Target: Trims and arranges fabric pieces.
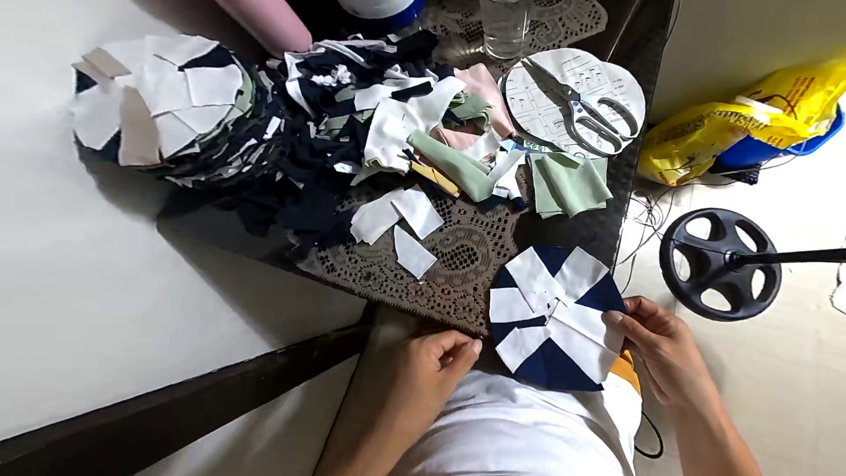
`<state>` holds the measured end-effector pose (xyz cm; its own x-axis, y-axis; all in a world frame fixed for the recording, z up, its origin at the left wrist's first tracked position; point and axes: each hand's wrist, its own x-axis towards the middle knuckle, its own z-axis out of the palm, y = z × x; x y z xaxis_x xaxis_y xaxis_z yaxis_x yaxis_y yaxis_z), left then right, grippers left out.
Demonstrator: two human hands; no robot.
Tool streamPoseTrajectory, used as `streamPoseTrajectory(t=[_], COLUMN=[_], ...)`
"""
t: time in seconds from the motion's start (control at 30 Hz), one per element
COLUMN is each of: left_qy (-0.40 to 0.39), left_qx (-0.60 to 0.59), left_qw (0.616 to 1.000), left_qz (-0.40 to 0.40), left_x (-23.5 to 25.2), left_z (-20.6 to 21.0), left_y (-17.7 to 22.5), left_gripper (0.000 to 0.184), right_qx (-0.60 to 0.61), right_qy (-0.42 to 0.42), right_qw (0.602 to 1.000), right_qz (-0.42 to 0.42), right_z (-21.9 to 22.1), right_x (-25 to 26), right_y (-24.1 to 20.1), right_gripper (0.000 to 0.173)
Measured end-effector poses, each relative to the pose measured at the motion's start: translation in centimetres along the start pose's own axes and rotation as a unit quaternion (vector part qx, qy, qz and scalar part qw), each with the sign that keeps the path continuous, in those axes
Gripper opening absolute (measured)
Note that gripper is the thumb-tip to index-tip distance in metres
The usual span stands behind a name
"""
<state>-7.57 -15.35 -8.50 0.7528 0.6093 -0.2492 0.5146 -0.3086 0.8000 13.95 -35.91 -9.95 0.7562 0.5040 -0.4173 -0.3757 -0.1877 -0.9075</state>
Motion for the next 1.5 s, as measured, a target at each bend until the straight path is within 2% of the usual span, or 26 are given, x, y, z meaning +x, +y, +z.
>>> streamPoseTrajectory(t=[0.07,0.13,0.2,0.27,0.37,0.53,0.67,0.8,0.97,1.1,1.3,1.43,1.5], left_qy=[-0.05,-0.095,-0.097,-0.085,-0.075,-0.035,0.026,0.123,0.217,0.256,0.313,0.32,0.335], left_qx=[-0.059,-0.17,-0.271,-0.318,-0.321,-0.318,-0.334,-0.33,-0.303,-0.282,-0.283,-0.29,-0.284], left_qw=[0.996,0.976,0.946,0.928,0.931,0.944,0.941,0.936,0.927,0.921,0.901,0.894,0.888], left_qz=[-0.046,-0.098,-0.149,-0.173,-0.16,-0.086,-0.047,-0.01,-0.031,-0.077,-0.107,-0.123,-0.138], left_x=[-0.4,-0.5,-0.4,-0.3,-0.4,0.3,2.1,3.9,6.9,9.7,13.1,13.2,13.0], left_z=[0.4,0.8,1.4,1.6,1.3,-1.0,-6.0,-12.7,-22.1,-27.9,-32.7,-33.5,-33.3], left_y=[-0.3,-0.5,-0.4,-0.2,0.2,0.4,0.6,0.7,0.6,0.4,-1.3,-2.0,-2.4], left_gripper=[0.024,0.017,0.01,0.01,0.012,0.01,0.008,0.008,0.011,0.013,0.015,0.017,0.015], right_qx=[-0.006,-0.01,-0.013,-0.017,-0.023,-0.074,-0.112,-0.139,-0.149,-0.154,-0.114,-0.105,-0.108], right_qy=[-0.005,-0.009,-0.013,-0.014,-0.013,-0.028,-0.085,-0.146,-0.206,-0.222,-0.231,-0.243,-0.249], right_qw=[1.0,1.0,1.0,1.0,0.998,0.992,0.979,0.957,0.95,0.951,0.961,0.962,0.961], right_qz=[0.002,0.002,-0.003,-0.018,-0.049,-0.093,-0.149,-0.207,-0.182,-0.152,-0.099,-0.064,-0.056], right_z=[0.1,0.3,0.4,0.8,1.4,4.2,9.3,16.9,28.1,35.4,41.8,43.7,44.5], right_x=[-0.3,-0.5,-0.7,-0.9,-1.2,-0.8,2.1,6.2,10.3,12.9,15.9,17.2,17.6], right_y=[0.1,0.2,0.2,0.0,-0.8,-4.6,-8.8,-12.9,-18.0,-19.6,-19.7,-19.4,-18.9], right_gripper=[0.008,0.008,0.008,0.009,0.01,0.015,0.013,0.003,0.009,0.013,0.013,0.02,0.019])
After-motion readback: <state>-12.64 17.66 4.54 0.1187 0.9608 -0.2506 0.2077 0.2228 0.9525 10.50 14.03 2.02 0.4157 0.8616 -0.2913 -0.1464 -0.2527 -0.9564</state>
